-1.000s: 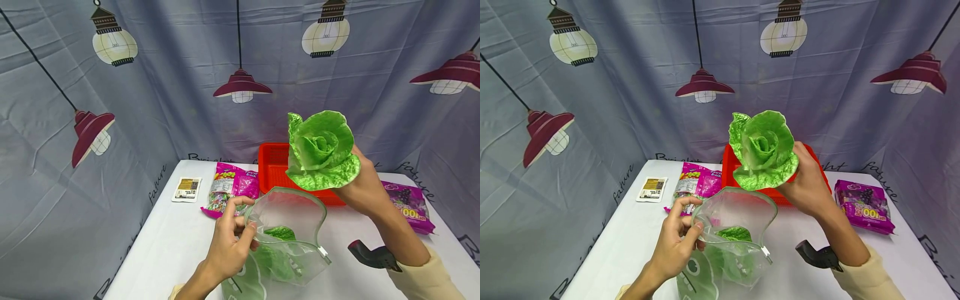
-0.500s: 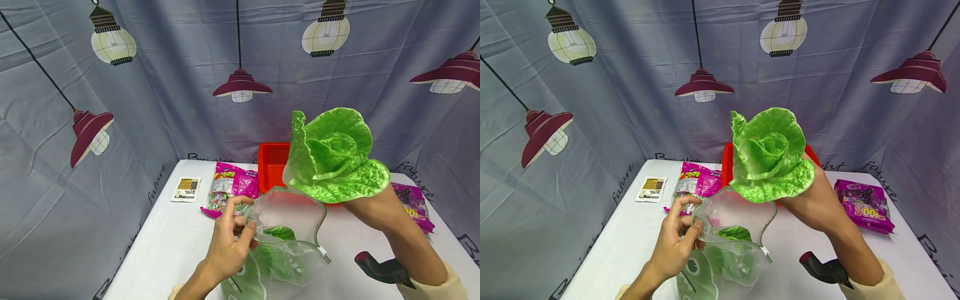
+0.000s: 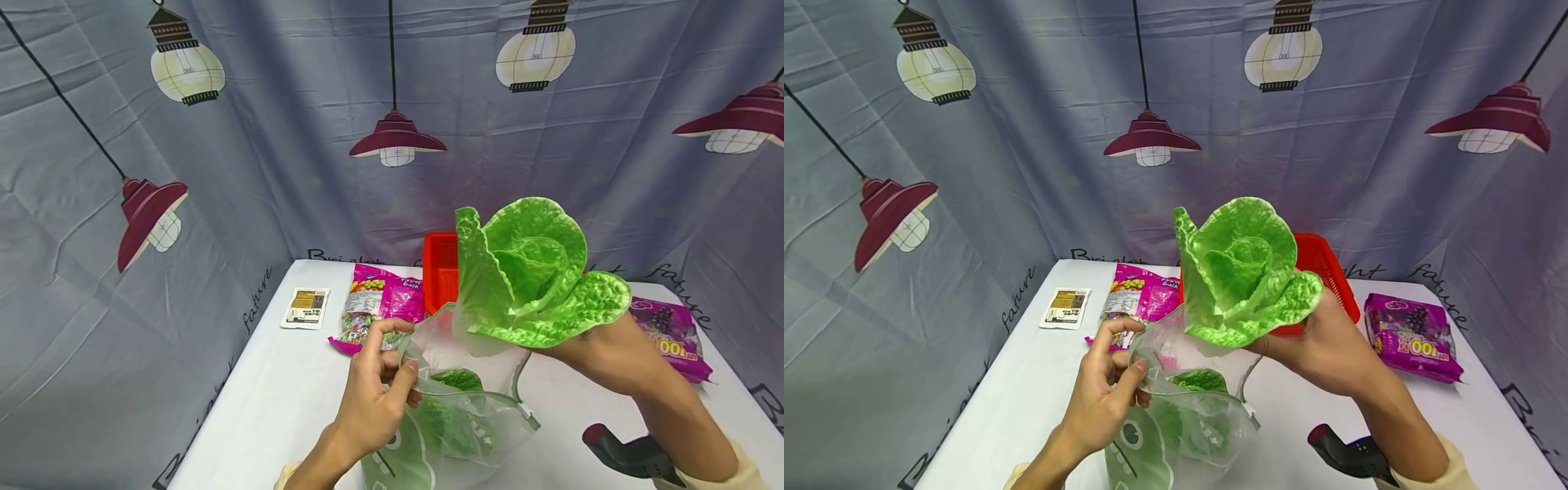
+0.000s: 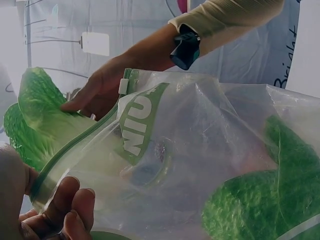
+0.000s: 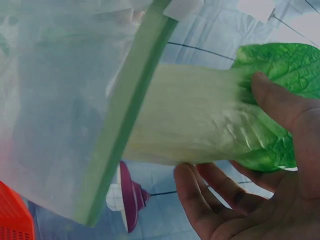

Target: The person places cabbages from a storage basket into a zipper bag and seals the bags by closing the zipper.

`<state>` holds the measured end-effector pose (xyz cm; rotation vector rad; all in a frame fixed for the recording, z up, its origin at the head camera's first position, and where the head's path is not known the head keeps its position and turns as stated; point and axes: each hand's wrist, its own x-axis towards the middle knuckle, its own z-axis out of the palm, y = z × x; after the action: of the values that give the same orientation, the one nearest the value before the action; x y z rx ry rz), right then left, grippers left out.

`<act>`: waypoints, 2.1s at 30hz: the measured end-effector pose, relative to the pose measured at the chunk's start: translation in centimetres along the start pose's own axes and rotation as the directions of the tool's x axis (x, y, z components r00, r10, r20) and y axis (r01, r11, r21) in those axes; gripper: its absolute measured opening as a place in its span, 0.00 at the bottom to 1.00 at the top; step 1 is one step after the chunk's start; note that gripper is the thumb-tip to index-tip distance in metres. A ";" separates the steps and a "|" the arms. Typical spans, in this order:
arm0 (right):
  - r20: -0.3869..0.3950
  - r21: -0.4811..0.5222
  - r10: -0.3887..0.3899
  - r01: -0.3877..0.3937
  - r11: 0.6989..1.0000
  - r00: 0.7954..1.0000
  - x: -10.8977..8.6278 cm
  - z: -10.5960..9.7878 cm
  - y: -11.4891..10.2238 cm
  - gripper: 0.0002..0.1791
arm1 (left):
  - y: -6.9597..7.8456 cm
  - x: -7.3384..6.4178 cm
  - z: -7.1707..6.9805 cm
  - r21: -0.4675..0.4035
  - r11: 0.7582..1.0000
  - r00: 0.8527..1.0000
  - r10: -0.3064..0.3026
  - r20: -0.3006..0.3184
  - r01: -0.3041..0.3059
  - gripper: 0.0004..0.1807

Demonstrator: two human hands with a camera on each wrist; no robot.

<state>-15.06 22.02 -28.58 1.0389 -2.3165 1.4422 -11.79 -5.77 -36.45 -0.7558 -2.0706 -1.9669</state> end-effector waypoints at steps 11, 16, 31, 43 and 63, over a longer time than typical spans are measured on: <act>0.054 -0.073 0.063 -0.059 0.996 0.997 -0.2 1.2 0.5 0.46 | 0.1 0.0 -0.1 0.002 1.000 1.000 0.016 -0.002 -0.016 0.23; 0.076 -0.158 0.080 -0.067 0.985 0.994 -0.8 1.7 1.2 0.34 | 0.1 -0.1 -0.1 0.007 1.000 1.000 0.008 -0.004 -0.008 0.23; 0.102 -0.271 0.101 -0.070 0.960 0.990 -1.4 2.7 1.9 0.34 | 0.1 -0.3 -0.1 0.019 1.000 1.000 -0.010 -0.013 0.010 0.24; 0.105 -0.312 0.097 -0.060 0.948 0.990 -1.8 2.7 2.3 0.36 | 0.0 -0.3 0.0 0.017 1.000 1.000 0.003 -0.010 -0.003 0.24; 0.114 -0.261 0.062 -0.031 0.965 0.991 -1.9 1.7 2.3 0.33 | -0.1 -0.3 -0.3 0.017 0.999 0.999 0.042 -0.023 -0.042 0.26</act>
<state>-14.93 22.02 -31.97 1.0275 -2.5457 1.0777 -11.65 -6.14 -36.69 -0.7630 -2.0377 -1.9254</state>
